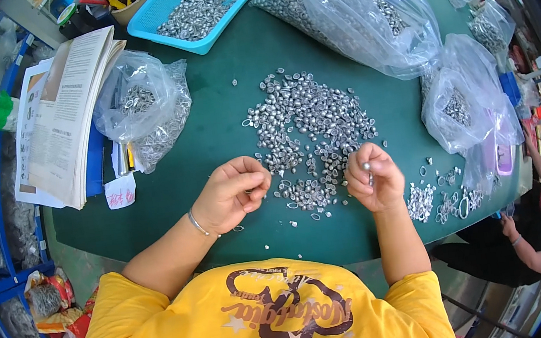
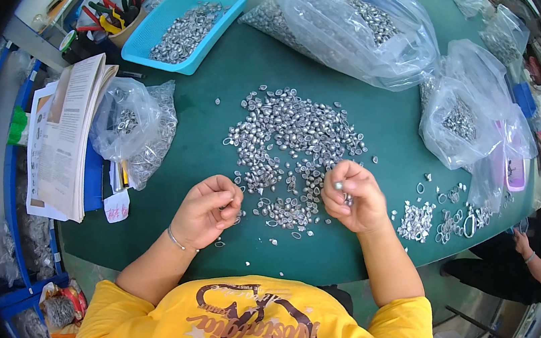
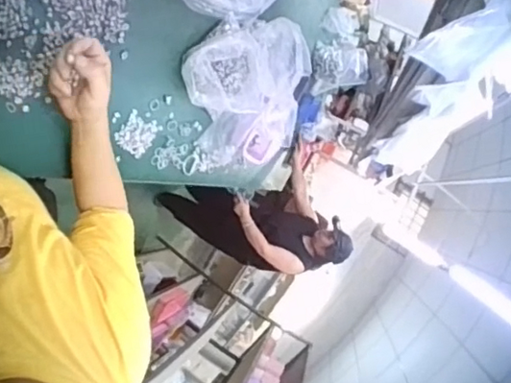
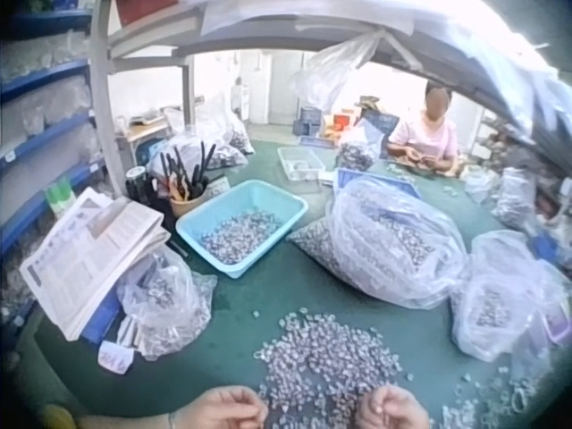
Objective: The person sorts small silver-colored metal pieces on a green table by hand, moving them from a pile into separate bags or containers.
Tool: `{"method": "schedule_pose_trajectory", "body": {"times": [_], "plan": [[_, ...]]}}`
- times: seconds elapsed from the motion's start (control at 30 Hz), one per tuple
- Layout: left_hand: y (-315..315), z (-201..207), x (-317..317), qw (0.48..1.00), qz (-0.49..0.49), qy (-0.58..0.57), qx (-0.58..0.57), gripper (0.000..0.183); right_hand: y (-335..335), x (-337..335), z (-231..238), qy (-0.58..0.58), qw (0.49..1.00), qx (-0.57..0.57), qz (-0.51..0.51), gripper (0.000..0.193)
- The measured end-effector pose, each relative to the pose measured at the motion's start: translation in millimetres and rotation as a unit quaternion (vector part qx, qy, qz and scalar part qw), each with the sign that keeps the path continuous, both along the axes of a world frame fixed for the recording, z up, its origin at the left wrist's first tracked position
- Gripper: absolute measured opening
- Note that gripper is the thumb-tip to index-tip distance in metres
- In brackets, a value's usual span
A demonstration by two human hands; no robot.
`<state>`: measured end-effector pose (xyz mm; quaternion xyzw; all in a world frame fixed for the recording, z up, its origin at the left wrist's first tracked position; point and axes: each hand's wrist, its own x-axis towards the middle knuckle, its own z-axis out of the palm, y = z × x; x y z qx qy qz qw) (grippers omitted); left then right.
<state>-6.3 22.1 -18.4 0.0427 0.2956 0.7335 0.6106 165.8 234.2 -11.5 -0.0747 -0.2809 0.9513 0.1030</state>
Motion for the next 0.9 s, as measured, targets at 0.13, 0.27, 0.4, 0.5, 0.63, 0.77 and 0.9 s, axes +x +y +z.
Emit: {"method": "schedule_pose_trajectory", "body": {"times": [0.13, 0.27, 0.4, 0.5, 0.63, 0.77, 0.9], "plan": [[3, 1, 3, 0.998, -0.009, 0.031, -0.06, 0.002, -1, 12, 2, -0.151, 0.966, 0.209, -0.02, 0.01], [28, 7, 19, 0.833, -0.05, 0.541, -0.106, 0.007, -30, -3, 5, -0.161, 0.641, 0.749, -0.046, 0.008], [42, -4, 28, 0.626, -0.046, 0.777, -0.053, 0.009, -41, -6, 4, -0.172, 0.541, 0.822, -0.047, 0.009], [42, -1, 29, 0.599, -0.066, 0.795, -0.065, 0.009, -36, -3, 0, -0.164, 0.534, 0.828, -0.054, 0.009], [45, 0, 32, 0.587, -0.072, 0.803, -0.074, 0.008, -30, 8, 0, -0.237, 0.838, 0.492, 0.006, 0.012], [49, 0, 34, 0.576, -0.093, 0.808, -0.079, 0.008, -25, 14, 1, -0.199, 0.959, 0.188, 0.071, 0.013], [51, -1, 35, 0.571, -0.085, 0.812, -0.086, 0.008, -21, 22, -5, -0.092, 0.993, 0.032, 0.068, 0.01]]}}
